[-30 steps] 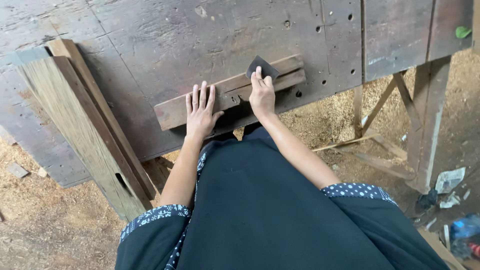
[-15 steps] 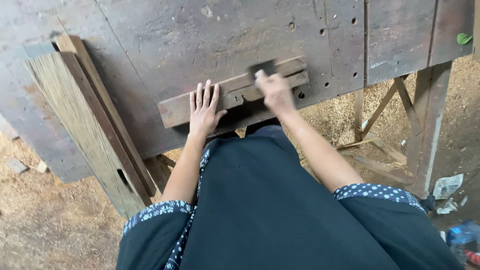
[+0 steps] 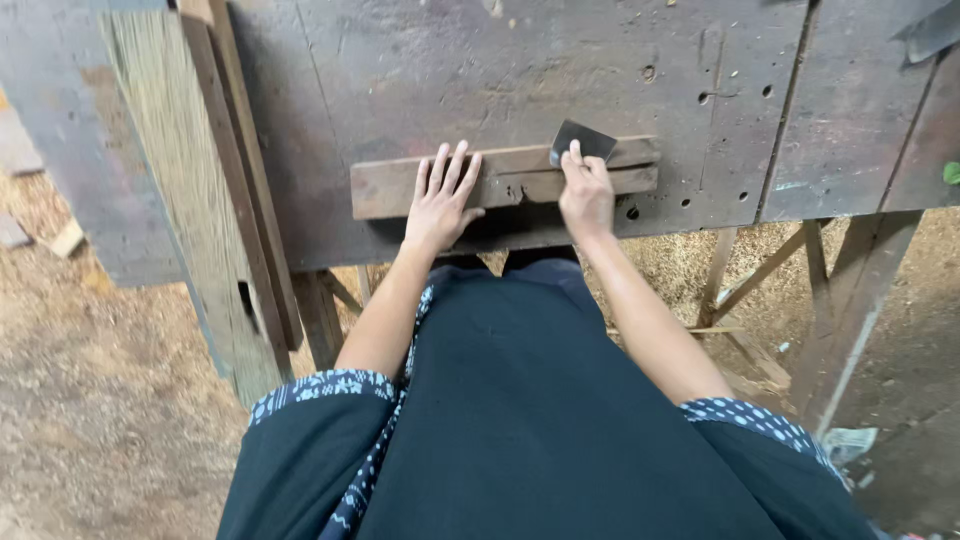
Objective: The person sands a piece of wood and a large wooden block by hand using a small piece of sandpaper on a workbench.
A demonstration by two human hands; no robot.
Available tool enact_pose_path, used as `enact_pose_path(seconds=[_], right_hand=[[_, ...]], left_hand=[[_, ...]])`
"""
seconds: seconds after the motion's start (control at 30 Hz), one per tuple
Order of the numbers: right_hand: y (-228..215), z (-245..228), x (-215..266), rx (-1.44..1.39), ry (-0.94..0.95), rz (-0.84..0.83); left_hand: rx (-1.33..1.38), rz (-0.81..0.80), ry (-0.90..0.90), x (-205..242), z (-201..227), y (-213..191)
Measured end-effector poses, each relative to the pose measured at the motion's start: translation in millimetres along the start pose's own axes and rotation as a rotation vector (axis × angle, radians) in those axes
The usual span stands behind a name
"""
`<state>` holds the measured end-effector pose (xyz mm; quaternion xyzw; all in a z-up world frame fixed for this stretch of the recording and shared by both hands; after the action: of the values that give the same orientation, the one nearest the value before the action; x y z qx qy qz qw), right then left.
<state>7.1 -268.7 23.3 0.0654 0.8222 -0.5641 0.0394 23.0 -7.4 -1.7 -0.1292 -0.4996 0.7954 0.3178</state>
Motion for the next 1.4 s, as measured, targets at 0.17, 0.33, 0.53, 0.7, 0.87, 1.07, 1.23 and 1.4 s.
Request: enact_pose_path(seconds=[0.17, 0.33, 0.53, 0.7, 0.87, 1.07, 1.23, 1.4], right_hand=[[12.9, -43.2, 3.1, -0.123, -0.091, -0.042], [-10.5, -6.2, -11.4, -0.113, 0.151, -0.127], [17.8, -55.6, 5.6, -0.136, -0.036, -0.096], [-5.7, -15.6, -8.7, -0.241, 0.32, -0.154], [23.2, -64.7, 1.6, -0.153, -0.092, 0.024], [2.3, -11.2, -19.2, -0.178, 0.363, -0.168], [25.0, -52.4, -3.9, -0.127, 0.009, -0.09], [7.3, -26.9, 9.1, -0.086, 0.016, 0.013]], left_hand=[[0.01, -0.032, -0.011, 2.9, 4.5, 2.1], [0.021, -0.003, -0.009, 2.9, 4.5, 0.6], [0.019, -0.017, -0.005, 0.6, 2.7, 2.7], [0.015, -0.038, -0.008, 3.9, 3.6, 5.1], [0.012, -0.022, 0.003, 10.4, 6.4, 2.4], [-0.006, -0.011, -0.005, 3.9, 2.6, 1.2], [-0.004, -0.018, 0.001, -1.3, -0.8, 5.6], [0.003, -0.037, -0.014, 3.8, 2.3, 9.8]])
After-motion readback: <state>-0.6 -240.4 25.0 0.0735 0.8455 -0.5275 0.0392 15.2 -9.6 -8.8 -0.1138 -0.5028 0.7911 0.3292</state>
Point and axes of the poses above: each hand's wrist, its own x-axis away from the middle knuckle, its own y-axis out of the palm, z = x × y, the point moved 2 cm from there along -x, towards the middle knuckle, and after that the axes turned 9 degrees about y, right-handed, at the moved point
